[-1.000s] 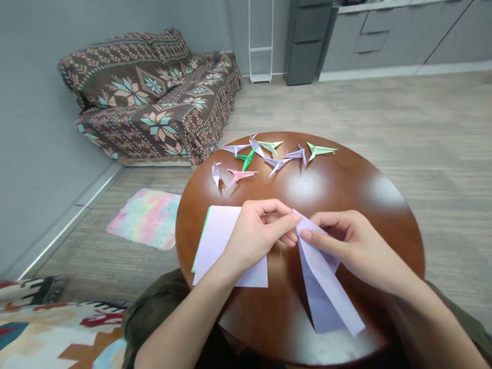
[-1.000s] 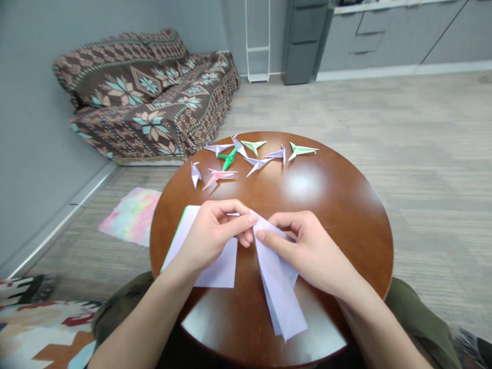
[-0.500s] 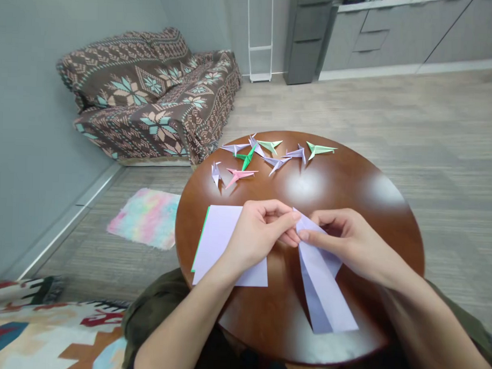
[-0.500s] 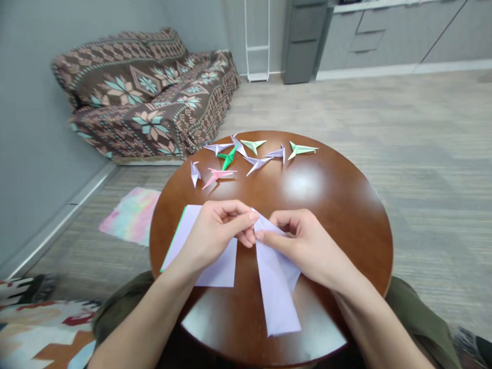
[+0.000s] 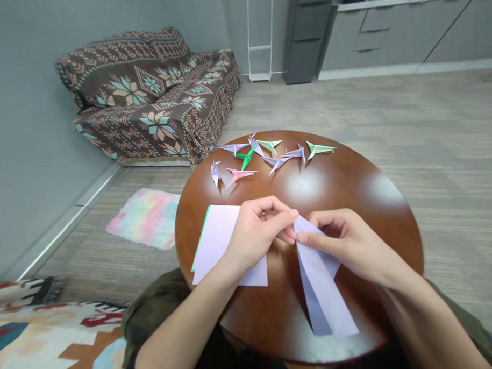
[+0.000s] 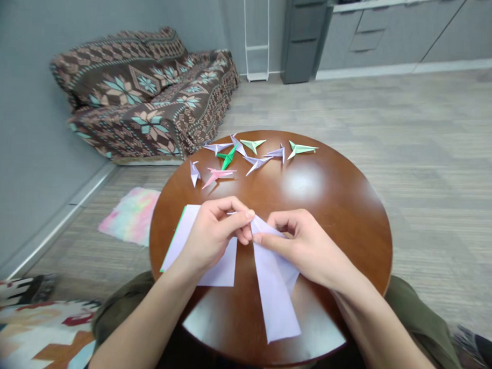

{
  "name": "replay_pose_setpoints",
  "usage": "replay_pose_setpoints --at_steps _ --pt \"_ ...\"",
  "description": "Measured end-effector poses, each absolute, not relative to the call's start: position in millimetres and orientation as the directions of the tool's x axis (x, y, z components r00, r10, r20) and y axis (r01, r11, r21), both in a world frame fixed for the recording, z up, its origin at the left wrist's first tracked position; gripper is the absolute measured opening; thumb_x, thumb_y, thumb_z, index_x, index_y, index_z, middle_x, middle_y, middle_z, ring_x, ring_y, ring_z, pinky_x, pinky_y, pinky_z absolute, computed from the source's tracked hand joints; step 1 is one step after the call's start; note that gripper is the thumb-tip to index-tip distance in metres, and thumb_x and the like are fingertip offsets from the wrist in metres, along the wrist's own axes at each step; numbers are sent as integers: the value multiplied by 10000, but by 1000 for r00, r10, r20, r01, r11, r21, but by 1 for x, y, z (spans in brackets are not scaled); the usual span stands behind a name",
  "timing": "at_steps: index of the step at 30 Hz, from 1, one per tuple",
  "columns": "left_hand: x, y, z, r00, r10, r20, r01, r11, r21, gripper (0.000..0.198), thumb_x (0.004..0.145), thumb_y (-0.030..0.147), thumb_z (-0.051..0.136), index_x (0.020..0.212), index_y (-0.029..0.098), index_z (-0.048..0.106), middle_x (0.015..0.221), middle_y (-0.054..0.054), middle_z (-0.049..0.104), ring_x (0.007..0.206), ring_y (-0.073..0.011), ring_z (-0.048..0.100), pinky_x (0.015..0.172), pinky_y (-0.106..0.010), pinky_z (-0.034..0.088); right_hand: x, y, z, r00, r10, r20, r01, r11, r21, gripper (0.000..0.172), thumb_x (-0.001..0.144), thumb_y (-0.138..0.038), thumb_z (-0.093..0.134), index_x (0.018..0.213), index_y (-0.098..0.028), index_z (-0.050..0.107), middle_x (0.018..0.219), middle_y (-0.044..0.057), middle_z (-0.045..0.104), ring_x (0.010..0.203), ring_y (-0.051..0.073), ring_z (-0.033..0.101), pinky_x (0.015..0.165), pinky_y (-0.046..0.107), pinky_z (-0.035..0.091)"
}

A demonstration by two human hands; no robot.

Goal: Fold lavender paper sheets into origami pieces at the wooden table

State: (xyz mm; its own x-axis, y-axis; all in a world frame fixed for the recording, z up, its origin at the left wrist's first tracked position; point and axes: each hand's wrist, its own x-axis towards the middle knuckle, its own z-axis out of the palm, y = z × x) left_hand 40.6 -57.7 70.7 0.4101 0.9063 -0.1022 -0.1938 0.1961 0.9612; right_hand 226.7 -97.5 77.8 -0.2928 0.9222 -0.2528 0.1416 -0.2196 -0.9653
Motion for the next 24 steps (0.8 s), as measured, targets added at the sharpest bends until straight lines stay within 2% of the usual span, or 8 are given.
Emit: replay_pose_setpoints --at_steps 9,15,24 --pt "43 -60 74 345 931 -120 -136 176 975 260 815 363 812 758 133 705 586 5 671 503 -101 632 543 -203 566 228 -95 76 -319 903 -287 152 -250 -956 384 853 -479 774 696 -156 640 624 -33 527 562 98 432 519 239 306" --pt "40 -58 74 463 865 -196 -75 259 963 266 731 353 889 743 127 750 602 -7 693 536 -105 648 593 -216 587 231 -93 73 -283 912 -299 135 -271 -953 349 791 -469 823 730 -153 690 638 -27 564 563 107 455 523 244 320" --pt "38 -57 74 489 855 -175 -71 239 968 227 796 330 846 747 129 752 627 -13 708 562 -93 651 608 -183 561 231 -92 73 -285 908 -308 133 -281 -950 353 762 -457 848 720 -149 681 628 -30 541 567 105 433 524 244 300"
